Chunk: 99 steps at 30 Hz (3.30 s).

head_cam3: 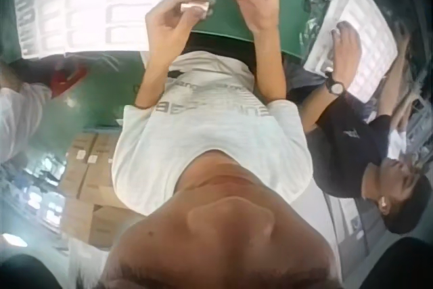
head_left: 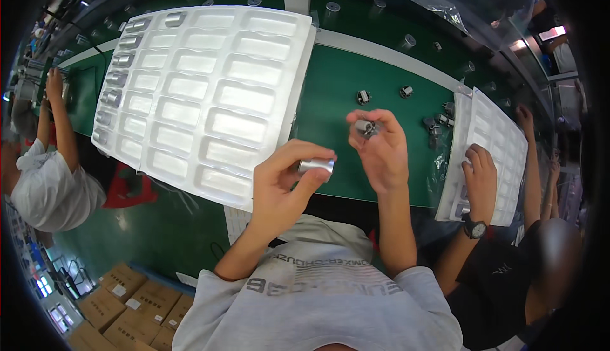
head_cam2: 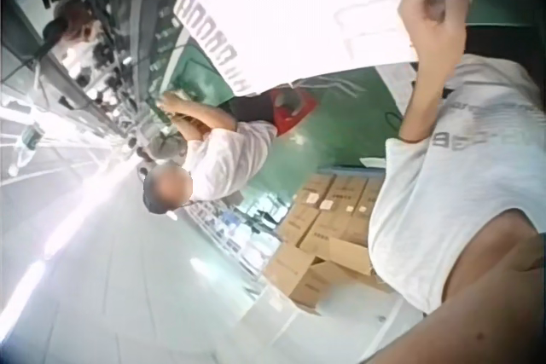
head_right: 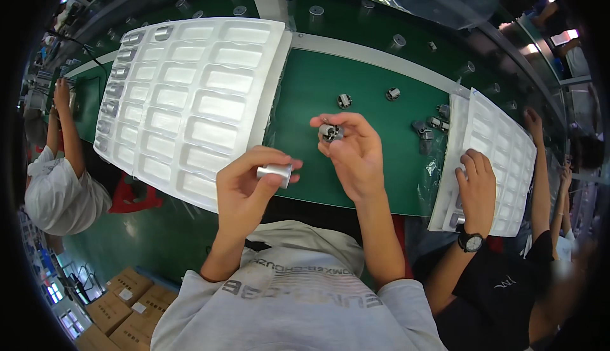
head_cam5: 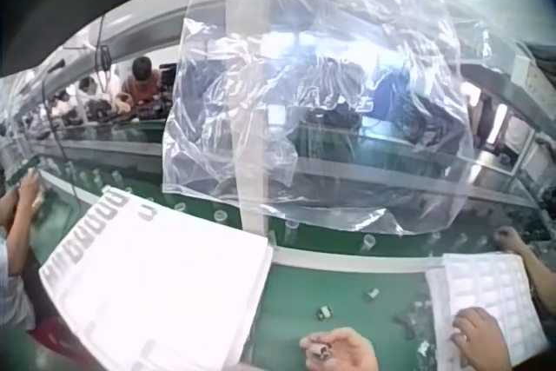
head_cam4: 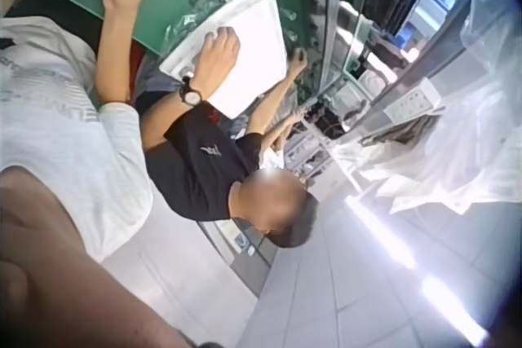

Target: Assembling small electronic parts by hand at a production line workstation.

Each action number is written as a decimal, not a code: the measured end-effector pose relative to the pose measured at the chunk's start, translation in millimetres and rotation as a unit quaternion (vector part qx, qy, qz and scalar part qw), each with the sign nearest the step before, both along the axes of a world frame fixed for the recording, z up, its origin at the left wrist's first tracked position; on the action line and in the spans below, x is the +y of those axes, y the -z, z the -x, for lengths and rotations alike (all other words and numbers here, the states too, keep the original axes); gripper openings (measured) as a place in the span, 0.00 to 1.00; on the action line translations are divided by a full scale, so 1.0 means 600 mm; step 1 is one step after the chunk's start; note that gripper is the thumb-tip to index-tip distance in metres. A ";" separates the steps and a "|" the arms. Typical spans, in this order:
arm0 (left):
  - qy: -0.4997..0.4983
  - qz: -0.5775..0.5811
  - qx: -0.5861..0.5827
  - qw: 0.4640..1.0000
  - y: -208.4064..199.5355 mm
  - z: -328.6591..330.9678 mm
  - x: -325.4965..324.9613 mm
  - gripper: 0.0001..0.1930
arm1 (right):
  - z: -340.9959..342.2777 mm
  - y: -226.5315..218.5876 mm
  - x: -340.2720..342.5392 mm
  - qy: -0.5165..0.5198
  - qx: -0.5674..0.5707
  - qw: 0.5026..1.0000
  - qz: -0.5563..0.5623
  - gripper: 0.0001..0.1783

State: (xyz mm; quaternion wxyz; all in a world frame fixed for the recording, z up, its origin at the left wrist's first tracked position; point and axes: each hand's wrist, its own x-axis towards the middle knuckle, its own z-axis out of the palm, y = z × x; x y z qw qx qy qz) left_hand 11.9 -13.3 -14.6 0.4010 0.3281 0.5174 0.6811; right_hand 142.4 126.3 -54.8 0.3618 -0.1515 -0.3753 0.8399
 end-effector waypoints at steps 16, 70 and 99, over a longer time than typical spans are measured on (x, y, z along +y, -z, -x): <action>-0.059 -0.064 -0.042 0.995 0.031 -0.033 0.034 0.24 | -0.031 -0.014 -0.011 0.081 -0.123 0.987 -0.056 0.17; 0.012 0.022 -0.195 0.980 0.018 -0.066 0.067 0.06 | -0.022 -0.031 -0.029 0.279 -0.216 0.751 -0.558 0.23; -0.242 -0.019 0.182 0.953 -0.080 0.131 -0.149 0.06 | -0.004 0.041 0.539 0.341 -0.552 0.632 -0.423 0.20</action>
